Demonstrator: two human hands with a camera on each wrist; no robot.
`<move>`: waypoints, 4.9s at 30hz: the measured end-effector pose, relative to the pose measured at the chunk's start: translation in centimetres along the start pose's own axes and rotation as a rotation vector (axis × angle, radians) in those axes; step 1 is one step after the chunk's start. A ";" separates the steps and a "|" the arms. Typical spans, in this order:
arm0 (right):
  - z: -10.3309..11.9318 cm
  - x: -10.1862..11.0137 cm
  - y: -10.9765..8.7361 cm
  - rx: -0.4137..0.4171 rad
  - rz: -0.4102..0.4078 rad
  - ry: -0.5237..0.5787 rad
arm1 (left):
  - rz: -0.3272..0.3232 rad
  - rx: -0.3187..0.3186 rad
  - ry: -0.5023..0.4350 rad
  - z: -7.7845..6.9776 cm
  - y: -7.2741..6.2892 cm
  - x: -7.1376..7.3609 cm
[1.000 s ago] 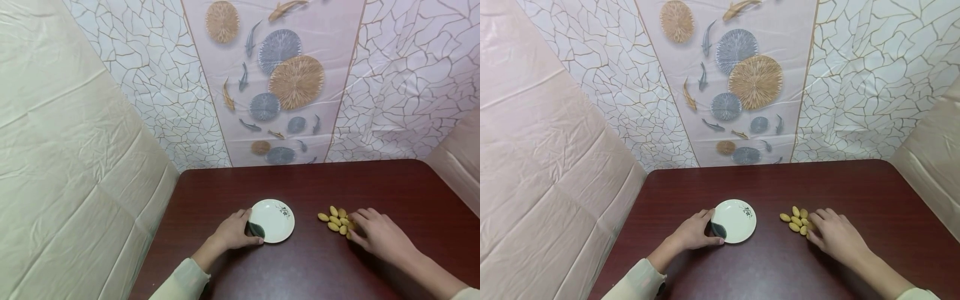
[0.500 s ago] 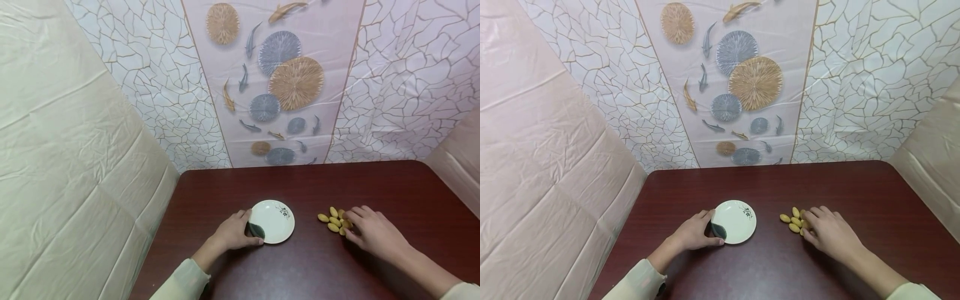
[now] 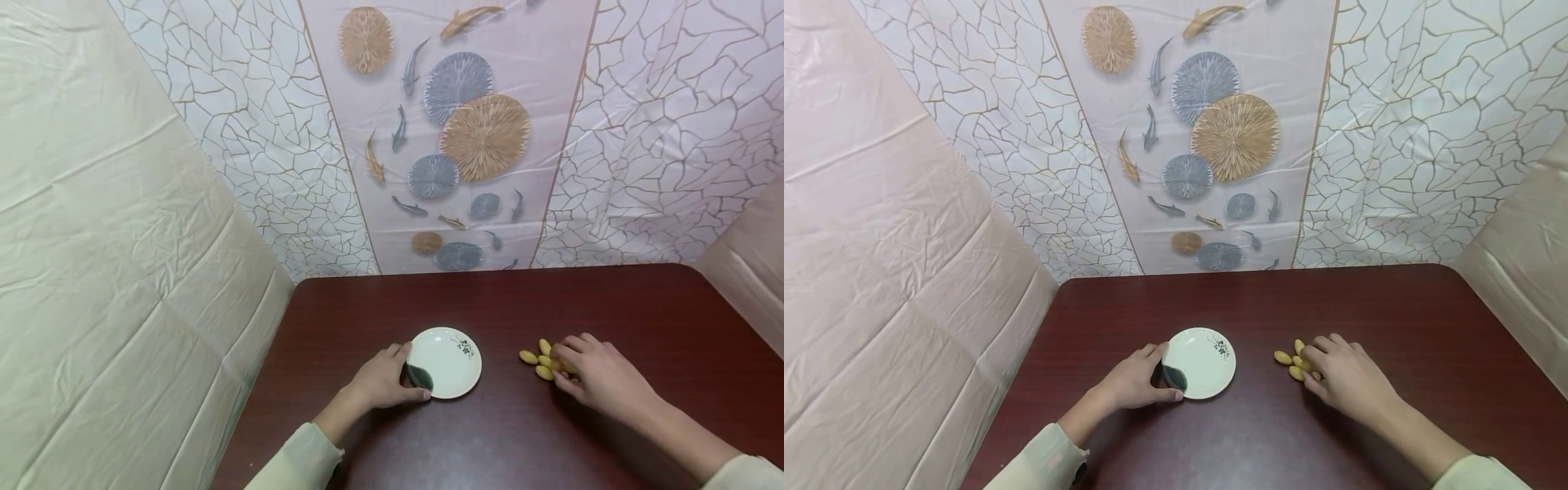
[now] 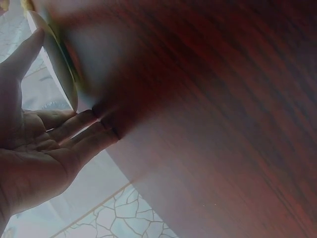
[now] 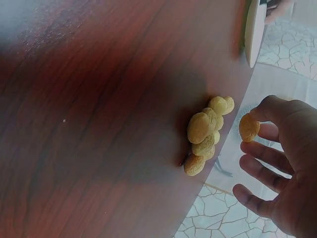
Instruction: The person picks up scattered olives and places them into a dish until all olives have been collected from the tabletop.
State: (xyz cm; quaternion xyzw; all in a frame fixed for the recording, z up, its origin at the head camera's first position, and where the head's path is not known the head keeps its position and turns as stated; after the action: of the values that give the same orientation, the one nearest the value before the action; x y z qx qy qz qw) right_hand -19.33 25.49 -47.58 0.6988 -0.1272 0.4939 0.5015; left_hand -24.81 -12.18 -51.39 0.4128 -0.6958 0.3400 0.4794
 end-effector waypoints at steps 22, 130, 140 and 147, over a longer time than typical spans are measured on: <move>1.3 -0.1 1.1 0.020 0.014 0.020 | 0.008 0.000 -0.013 0.0 0.0 0.1; 6.4 -3.8 6.3 0.020 0.048 0.216 | 0.006 -0.011 -0.021 0.1 0.2 0.2; 7.4 -4.5 6.5 0.067 0.053 0.190 | 0.013 -0.004 -0.024 0.2 0.3 0.0; 7.5 -5.0 6.5 0.077 0.060 0.186 | 0.014 -0.001 -0.026 0.3 0.4 0.0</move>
State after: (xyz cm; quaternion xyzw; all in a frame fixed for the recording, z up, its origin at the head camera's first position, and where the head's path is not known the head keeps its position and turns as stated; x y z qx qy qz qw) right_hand -21.89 14.69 -48.01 0.6647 -0.0821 0.5759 0.4689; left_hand -25.24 -12.26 -51.51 0.4122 -0.7050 0.3375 0.4682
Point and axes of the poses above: each hand's wrist, its own y-axis towards the middle knuckle, its own x-axis out of the back of the hand, z = x × y, the point moved 4 cm from there along y, towards the middle knuckle, and after that the axes turned 4 degrees about -z, right-handed, at the moved point
